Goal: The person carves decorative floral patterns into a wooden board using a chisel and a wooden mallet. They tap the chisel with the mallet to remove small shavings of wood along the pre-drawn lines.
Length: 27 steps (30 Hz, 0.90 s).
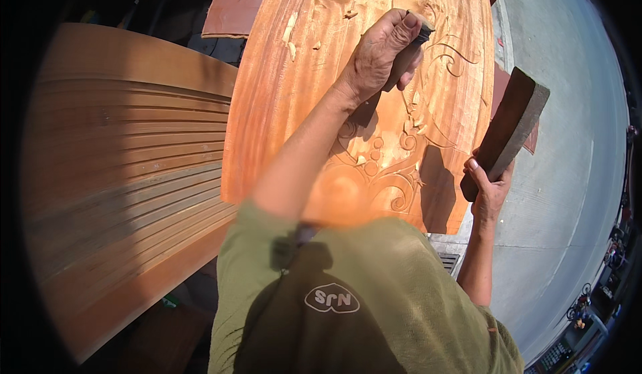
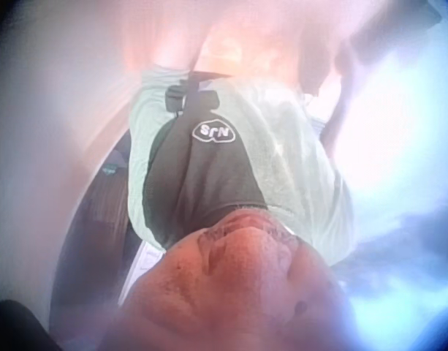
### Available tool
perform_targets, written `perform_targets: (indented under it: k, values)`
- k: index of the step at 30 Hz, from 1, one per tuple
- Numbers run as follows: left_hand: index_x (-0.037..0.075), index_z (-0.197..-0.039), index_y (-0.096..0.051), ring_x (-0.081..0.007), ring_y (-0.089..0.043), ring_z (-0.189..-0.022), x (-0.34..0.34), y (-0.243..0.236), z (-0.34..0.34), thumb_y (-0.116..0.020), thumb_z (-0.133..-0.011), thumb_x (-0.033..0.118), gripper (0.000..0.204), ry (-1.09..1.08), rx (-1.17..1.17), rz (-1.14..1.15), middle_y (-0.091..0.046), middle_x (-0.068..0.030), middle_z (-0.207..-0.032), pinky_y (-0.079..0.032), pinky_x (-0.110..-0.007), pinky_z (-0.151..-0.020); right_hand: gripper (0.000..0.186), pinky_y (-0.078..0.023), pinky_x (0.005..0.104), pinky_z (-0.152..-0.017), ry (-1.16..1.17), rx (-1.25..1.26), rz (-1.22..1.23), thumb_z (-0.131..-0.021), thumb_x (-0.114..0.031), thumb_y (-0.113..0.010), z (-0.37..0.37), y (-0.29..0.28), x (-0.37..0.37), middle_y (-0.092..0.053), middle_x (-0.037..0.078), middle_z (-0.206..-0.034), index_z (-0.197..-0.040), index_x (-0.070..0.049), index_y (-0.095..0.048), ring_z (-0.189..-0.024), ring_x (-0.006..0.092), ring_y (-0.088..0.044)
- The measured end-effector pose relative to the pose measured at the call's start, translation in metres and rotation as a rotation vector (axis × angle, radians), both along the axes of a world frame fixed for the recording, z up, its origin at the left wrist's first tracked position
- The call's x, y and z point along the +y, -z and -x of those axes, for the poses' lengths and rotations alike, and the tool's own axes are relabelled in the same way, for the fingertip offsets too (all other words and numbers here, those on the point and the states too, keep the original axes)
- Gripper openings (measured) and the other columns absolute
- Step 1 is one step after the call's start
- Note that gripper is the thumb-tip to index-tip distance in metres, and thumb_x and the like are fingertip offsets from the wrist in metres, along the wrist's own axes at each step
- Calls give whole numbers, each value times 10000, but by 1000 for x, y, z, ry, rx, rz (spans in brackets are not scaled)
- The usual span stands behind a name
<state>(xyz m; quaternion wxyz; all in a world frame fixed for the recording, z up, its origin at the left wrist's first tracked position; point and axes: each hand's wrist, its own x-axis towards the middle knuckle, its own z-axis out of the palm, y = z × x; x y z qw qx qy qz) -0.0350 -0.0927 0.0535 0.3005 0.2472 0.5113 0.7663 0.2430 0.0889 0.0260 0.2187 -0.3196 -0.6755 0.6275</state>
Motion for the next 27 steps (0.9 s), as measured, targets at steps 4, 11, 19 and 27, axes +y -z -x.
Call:
perform_targets:
  k: [4,11,19,27]
  values:
    - [90,-1137,-592,-69,-577,-518,47,15,12,-544,-1093,612,526,324,0,112,-602,-25,-755,-471,-208,-453,561,-621,314,-764,173,-85,89,-880,-43,-859,-50,15,-1,-715,79,-1081,-1360,-52,-569,-886,149,-715]
    - [87,-1142,-591,-62,-529,-474,73,40,6,-518,-1115,582,501,463,28,282,-590,-6,-728,-424,-211,-426,523,-590,324,-757,359,-7,68,-905,-49,-832,-86,30,19,-706,66,-1063,-1356,-61,-567,-846,153,-709]
    - [66,-1146,-635,-36,-540,-511,75,27,-10,-810,-984,393,405,557,72,328,-604,30,-769,-416,-198,-448,529,-643,360,-846,430,189,-12,-906,-112,-814,24,-1,51,-706,90,-1056,-1334,-59,-508,-942,201,-753]
    - [33,-1195,-663,-30,-553,-541,67,31,-6,-890,-910,285,443,550,36,344,-646,35,-791,-425,-203,-459,899,-595,386,-1011,-26,-204,-207,-805,6,-765,45,3,61,-680,156,-1373,-1628,-122,-429,-1182,277,-719]
